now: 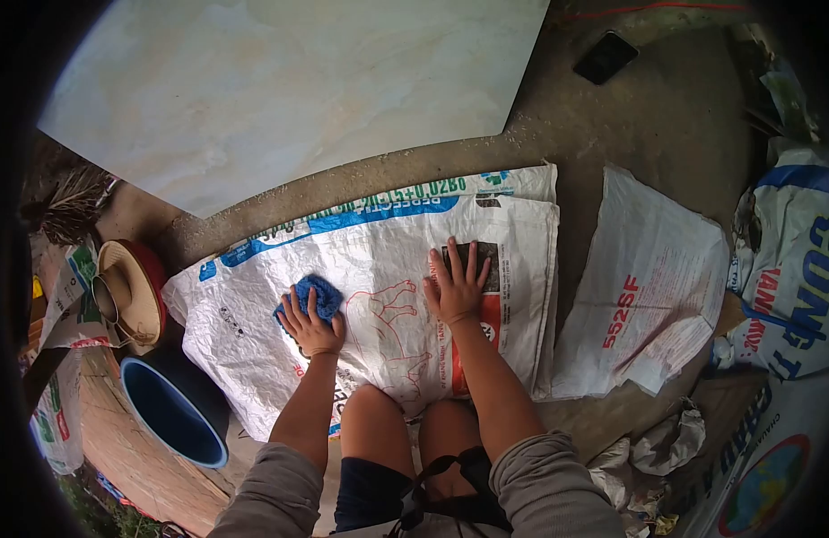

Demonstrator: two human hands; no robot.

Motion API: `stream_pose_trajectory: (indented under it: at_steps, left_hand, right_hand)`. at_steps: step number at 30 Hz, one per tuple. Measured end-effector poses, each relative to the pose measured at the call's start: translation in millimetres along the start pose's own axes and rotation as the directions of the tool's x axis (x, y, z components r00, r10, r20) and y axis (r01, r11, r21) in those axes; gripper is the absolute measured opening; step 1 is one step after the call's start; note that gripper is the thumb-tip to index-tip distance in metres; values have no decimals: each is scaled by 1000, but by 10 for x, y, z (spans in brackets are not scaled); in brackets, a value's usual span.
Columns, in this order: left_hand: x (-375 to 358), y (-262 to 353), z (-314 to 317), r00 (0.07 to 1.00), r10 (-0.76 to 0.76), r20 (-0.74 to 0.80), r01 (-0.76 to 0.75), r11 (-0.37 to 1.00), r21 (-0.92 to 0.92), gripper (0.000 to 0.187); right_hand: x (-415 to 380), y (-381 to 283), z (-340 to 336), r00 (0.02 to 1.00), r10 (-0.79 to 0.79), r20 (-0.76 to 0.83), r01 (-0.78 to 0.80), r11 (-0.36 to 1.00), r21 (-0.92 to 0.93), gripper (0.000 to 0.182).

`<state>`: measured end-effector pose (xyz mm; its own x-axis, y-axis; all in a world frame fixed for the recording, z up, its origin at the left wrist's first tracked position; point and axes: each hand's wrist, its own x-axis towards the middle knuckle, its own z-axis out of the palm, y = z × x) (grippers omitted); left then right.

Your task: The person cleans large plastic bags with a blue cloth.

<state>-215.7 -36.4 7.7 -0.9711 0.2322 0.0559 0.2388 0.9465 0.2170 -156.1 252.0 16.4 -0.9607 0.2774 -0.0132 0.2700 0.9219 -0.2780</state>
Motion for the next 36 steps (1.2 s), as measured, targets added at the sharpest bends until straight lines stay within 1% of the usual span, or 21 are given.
stream_pose_trajectory:
  at_steps: [3,5,11,15,16,17,19,20,21,23,24,25,27,29,30,31,32,33,34,35,36]
  left_hand:
    - [5,-1,37,1000,5,1,-5,999,33,67]
    - [-28,-13,75,1000,-8,-26,8,1000,17,63]
    - [-58,-12,83,997,-7,-72,8,1000,14,65]
    - [-92,-15,83,998,-28,-64,28,1000,-5,65]
    - [-99,-15,74,997,-28,-74,26,999,-25,64]
    - [-114,-13,61,996,-27,-83,23,999,-45,64]
    - [-150,-23,59,995,-30,-96,23,997,-72,62]
    - [-151,-38,38,994,-16,-110,6,996,-87,61]
    - [-183,-62,16,992,-3,-123,-9,995,-101,60]
    - [-340,-198,-79,992,34,-122,-49,991,-125,60]
    - [-439,-302,-113,992,77,-104,-92,985,-145,59]
    - [-576,-413,-154,988,96,-122,-111,986,-127,58]
    - [-875,-673,-281,992,98,-77,-106,988,-115,58]
    - [-1153,-1048,-306,996,9,-93,-12,999,-30,58]
    - [-1265,-1144,-322,979,-155,-134,150,987,-51,59]
    - [-1340,-1228,-331,934,-296,-200,286,955,-75,58]
    - [-1359,-1274,-298,853,-476,-215,468,879,-91,57]
    - [-1349,-1266,-305,736,-639,-225,631,767,-112,56]
    - [-1269,-1135,-392,640,-731,-235,707,681,-192,55]
    - [-1177,-957,-419,640,-732,-234,707,680,-194,55]
    - [-1082,-736,-417,702,-665,-255,611,746,-263,56]
  right_hand:
    - [-12,4,4,1000,5,-12,-4,1000,16,56]
    - [-22,18,15,1000,-9,-23,9,1000,24,55]
    - [-70,36,75,995,-23,-101,26,999,24,52]
    - [-101,16,103,989,-20,-148,28,998,50,48]
    - [-138,-23,118,991,18,-132,-8,997,73,52]
    - [-216,-94,136,989,6,-146,5,997,71,52]
    - [-448,-247,190,986,102,-134,-87,990,112,57]
    - [-579,-292,219,994,89,-58,-83,992,99,66]
    - [-708,-357,182,994,78,-72,-70,993,99,66]
    - [-964,-439,114,997,39,69,-40,999,18,74]
    - [-1060,-423,139,997,10,74,-8,1000,-27,81]
    - [-1135,-415,161,997,2,71,0,1000,-26,81]
    - [-1173,-411,230,1000,-13,3,14,992,-125,81]
    - [-1176,-426,222,1000,4,-4,-4,994,-108,80]
    - [-1190,-415,223,1000,0,-13,-2,996,-93,79]
    - [-1187,-409,217,1000,-6,-25,3,997,-82,78]
    - [-1182,-417,207,1000,-11,-26,8,997,-81,78]
    - [-1182,-427,190,1000,2,-22,-3,998,-61,77]
    - [-1186,-428,190,1000,16,-18,-17,999,-41,76]
    - [-1185,-425,195,1000,16,-18,-17,999,-44,76]
    - [-1187,-410,215,1000,11,-26,-13,999,-44,76]
